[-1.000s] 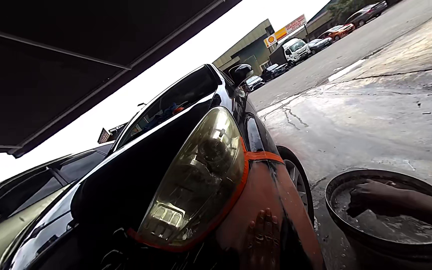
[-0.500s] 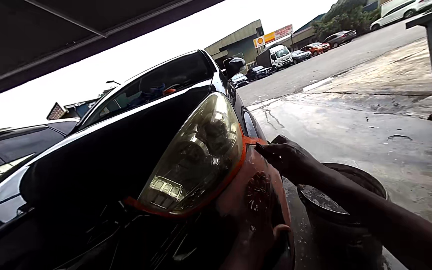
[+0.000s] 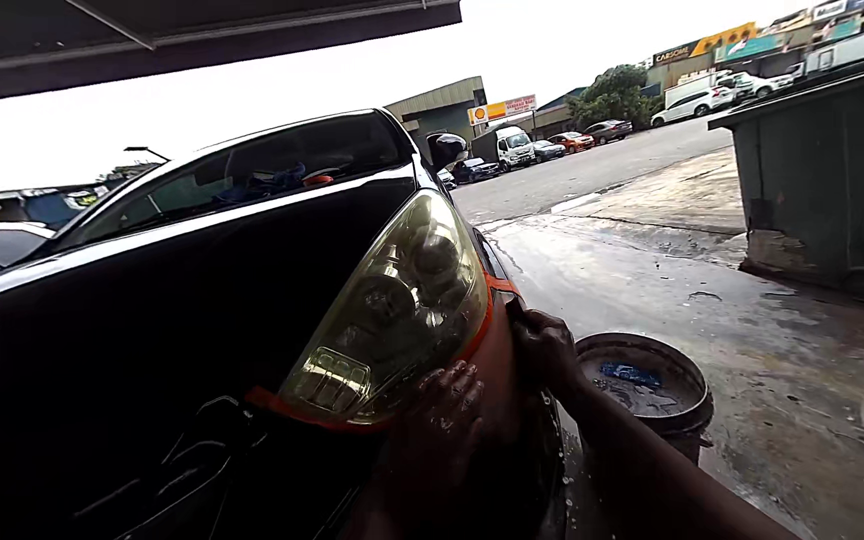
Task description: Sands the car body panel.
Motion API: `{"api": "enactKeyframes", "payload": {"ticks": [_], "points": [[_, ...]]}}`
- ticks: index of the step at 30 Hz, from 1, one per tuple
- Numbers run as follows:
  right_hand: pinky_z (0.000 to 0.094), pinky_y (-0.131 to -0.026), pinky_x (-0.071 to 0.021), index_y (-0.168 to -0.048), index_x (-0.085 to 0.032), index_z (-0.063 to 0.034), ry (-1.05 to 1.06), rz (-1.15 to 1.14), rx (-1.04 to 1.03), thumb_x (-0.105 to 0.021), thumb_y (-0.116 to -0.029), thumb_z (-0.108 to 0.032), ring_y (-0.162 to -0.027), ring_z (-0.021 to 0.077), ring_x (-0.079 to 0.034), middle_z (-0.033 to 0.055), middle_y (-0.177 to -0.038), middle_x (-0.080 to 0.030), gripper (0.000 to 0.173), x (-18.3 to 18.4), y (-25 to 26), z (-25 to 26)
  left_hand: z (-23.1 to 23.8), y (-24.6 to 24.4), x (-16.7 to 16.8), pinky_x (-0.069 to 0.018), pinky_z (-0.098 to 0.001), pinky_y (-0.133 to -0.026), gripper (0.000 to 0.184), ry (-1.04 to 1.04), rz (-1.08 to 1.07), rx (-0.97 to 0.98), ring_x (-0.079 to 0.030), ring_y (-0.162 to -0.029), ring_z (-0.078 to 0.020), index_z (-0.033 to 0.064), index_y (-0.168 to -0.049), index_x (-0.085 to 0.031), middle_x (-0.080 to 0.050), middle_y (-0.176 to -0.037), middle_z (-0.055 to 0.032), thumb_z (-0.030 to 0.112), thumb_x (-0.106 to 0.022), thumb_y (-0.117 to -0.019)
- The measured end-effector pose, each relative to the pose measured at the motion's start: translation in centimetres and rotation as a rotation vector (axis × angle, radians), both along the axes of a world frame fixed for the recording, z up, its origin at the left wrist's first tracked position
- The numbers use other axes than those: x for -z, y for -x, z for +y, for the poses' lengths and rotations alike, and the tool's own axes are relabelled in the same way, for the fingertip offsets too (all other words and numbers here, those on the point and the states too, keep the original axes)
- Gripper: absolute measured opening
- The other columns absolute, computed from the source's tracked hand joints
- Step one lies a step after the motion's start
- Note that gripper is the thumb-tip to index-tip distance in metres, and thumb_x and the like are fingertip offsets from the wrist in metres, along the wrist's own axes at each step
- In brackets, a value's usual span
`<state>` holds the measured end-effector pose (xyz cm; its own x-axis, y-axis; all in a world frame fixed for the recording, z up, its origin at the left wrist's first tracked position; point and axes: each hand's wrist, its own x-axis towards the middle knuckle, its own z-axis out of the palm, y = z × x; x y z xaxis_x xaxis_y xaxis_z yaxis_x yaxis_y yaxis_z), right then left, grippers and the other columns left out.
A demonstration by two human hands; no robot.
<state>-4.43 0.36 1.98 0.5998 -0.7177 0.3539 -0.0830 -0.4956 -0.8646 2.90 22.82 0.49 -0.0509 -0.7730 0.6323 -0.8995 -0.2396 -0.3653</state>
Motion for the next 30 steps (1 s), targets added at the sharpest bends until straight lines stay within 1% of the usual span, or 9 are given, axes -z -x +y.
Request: {"api": "enactKeyframes", "payload": {"ticks": [4,6,9,13,17,21,24,26,30], "points": [[0.0476,-0.094,-0.0535,-0.112,-0.077,-0.0108,0.067,-0.051,0.012,-0.059,-0.1018,-0.023,-0.102,0.0219,-0.070,0.0078,-0.104,-0.075,0.024,2.4,1.6,3.0,0.1,0.0,0.3,-0.0388,-0.0397,-0.118,0.041,0.028,0.001,0.019,-0.054,-0.139,-0.0151,0.0182,-0.131,-0.070,-0.065,-0.142,0.0022,0.036,-0.042,-0.1057],[0.0519,-0.090,-0.0531,-0.105,-0.077,-0.0103,0.036,-0.057,0.001,-0.061,-0.1027,-0.022,-0.097,0.0250,-0.069,0.0097,-0.098,-0.074,0.020,1.6,0.4,1.0,0.0,0.1,0.3,-0.0397,-0.0389,-0.117,0.041,0.035,-0.003,0.025,-0.055,-0.138,-0.0153,0.0177,-0.129,-0.071,-0.065,-0.141,0.0016,0.034,-0.043,-0.1049],[0.0587,-0.086,-0.0521,-0.111,-0.077,-0.0108,-0.048,-0.037,0.014,-0.058,-0.1054,-0.024,-0.097,0.0307,-0.069,0.0143,-0.103,-0.074,0.023,0.3,-0.6,0.0,0.3,0.4,0.6,-0.0401,-0.0390,-0.117,0.041,0.018,0.016,0.015,-0.054,-0.139,-0.0157,0.0176,-0.131,-0.070,-0.065,-0.141,0.0018,0.033,-0.042,-0.1053],[0.0449,-0.087,-0.0564,-0.105,-0.079,-0.0155,0.012,-0.093,-0.003,-0.063,-0.1017,-0.024,-0.094,0.0161,-0.071,0.0025,-0.097,-0.076,0.018,2.0,0.8,1.9,0.1,0.2,0.4,-0.0387,-0.0380,-0.118,0.040,0.038,0.002,0.031,-0.054,-0.138,-0.0158,0.0174,-0.128,-0.071,-0.066,-0.140,0.0011,0.033,-0.042,-0.1053],[0.0552,-0.084,-0.0533,-0.109,-0.077,-0.0112,-0.083,-0.103,0.004,-0.059,-0.1050,-0.022,-0.094,0.0266,-0.070,0.0118,-0.101,-0.074,0.021,0.7,-0.9,-0.4,0.2,0.5,0.6,-0.0390,-0.0386,-0.118,0.040,0.020,0.019,0.027,-0.054,-0.138,-0.0156,0.0175,-0.129,-0.071,-0.066,-0.141,0.0018,0.032,-0.043,-0.1052],[0.0420,-0.087,-0.0565,-0.107,-0.078,-0.0140,-0.007,-0.124,-0.027,-0.062,-0.1009,-0.022,-0.093,0.0151,-0.070,0.0033,-0.097,-0.075,0.019,2.0,0.8,1.7,-0.1,0.2,0.4,-0.0399,-0.0386,-0.117,0.040,0.049,-0.004,0.032,-0.056,-0.136,-0.0165,0.0173,-0.127,-0.072,-0.066,-0.140,0.0010,0.033,-0.043,-0.1045],[0.0529,-0.084,-0.0542,-0.107,-0.078,-0.0125,-0.087,-0.086,0.002,-0.062,-0.1034,-0.022,-0.093,0.0239,-0.070,0.0094,-0.098,-0.075,0.019,1.2,-1.3,-1.4,0.4,0.5,0.7,-0.0396,-0.0386,-0.117,0.040,0.036,-0.006,0.031,-0.056,-0.137,-0.0156,0.0175,-0.128,-0.072,-0.066,-0.141,0.0017,0.033,-0.044,-0.1041],[0.0561,-0.092,-0.0517,-0.115,-0.076,-0.0119,-0.105,-0.042,0.017,-0.059,-0.1049,-0.023,-0.104,0.0281,-0.068,0.0125,-0.109,-0.074,0.023,0.2,-1.1,-0.7,0.1,0.3,0.6,-0.0404,-0.0385,-0.117,0.040,0.047,-0.014,0.032,-0.056,-0.136,-0.0158,0.0180,-0.127,-0.073,-0.066,-0.140,0.0020,0.033,-0.044,-0.1038],[0.0416,-0.093,-0.0559,-0.112,-0.078,-0.0151,-0.005,-0.100,-0.053,-0.060,-0.1007,-0.027,-0.100,0.0140,-0.071,0.0022,-0.102,-0.076,0.024,2.8,1.2,1.8,0.0,-0.3,0.6,-0.0403,-0.0379,-0.116,0.040,0.057,-0.039,0.038,-0.057,-0.135,-0.0162,0.0189,-0.126,-0.073,-0.067,-0.139,0.0022,0.033,-0.044,-0.1036]]}}
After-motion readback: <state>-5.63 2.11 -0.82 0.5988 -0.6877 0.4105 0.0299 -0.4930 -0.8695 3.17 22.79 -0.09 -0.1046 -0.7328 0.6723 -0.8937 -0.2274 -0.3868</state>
